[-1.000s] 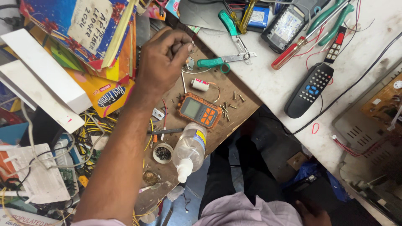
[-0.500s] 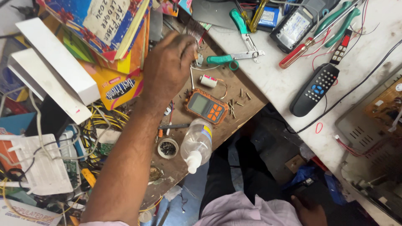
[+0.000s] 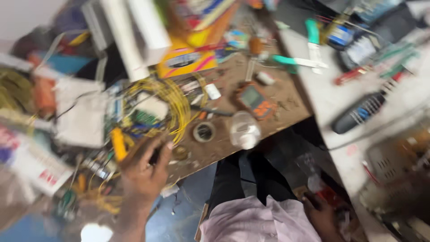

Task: The person uses a cordless drill to unscrew screws from the rear of a CRT monitor, then reaches into a cluttered parts bin on the workbench, then flips the monitor over and lifts off its back cover, exposing the internal picture tube and circuit boards.

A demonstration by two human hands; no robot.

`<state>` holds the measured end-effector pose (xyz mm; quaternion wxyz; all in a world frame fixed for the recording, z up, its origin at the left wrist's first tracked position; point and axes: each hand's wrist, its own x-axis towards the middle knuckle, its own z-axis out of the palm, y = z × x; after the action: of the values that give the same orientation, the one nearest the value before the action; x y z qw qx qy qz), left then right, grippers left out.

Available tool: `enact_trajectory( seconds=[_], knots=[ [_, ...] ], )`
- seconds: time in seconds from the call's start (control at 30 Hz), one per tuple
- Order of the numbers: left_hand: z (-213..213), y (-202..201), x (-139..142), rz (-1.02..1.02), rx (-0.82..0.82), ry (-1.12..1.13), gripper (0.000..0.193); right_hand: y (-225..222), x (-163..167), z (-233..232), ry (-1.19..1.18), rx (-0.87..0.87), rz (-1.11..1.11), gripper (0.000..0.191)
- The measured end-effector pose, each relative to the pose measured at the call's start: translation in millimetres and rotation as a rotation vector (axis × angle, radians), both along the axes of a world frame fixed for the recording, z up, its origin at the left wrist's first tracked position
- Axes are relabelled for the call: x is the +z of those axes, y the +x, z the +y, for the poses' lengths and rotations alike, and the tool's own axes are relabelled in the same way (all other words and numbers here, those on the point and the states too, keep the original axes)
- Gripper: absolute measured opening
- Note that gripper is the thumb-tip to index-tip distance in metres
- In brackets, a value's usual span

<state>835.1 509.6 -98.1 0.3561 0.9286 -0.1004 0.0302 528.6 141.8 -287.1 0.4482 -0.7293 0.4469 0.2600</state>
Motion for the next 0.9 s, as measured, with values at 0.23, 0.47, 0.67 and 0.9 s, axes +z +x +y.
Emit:
enact_trajectory(
  seconds=[0.23,0.47,0.67,0.9],
  knots=[
    [70,-104,8,0.335,0.485,-0.072,0.024,90,34,45,0.070,0.447,0.055,0.040],
    [98,-66,-28,0.087,0.177,0.046,0.035,187,111,192,0.366,0.929,-0.490,0.031],
    [120,67,-72,0.145,-0.250,0.262,0.043,291,135,311,-0.112,0.882,-0.880,0.028],
    [168,117,-85,0.482,-0.427,0.457,0.047,375,99,344,-0.406,0.936,-0.518,0.044]
  ],
)
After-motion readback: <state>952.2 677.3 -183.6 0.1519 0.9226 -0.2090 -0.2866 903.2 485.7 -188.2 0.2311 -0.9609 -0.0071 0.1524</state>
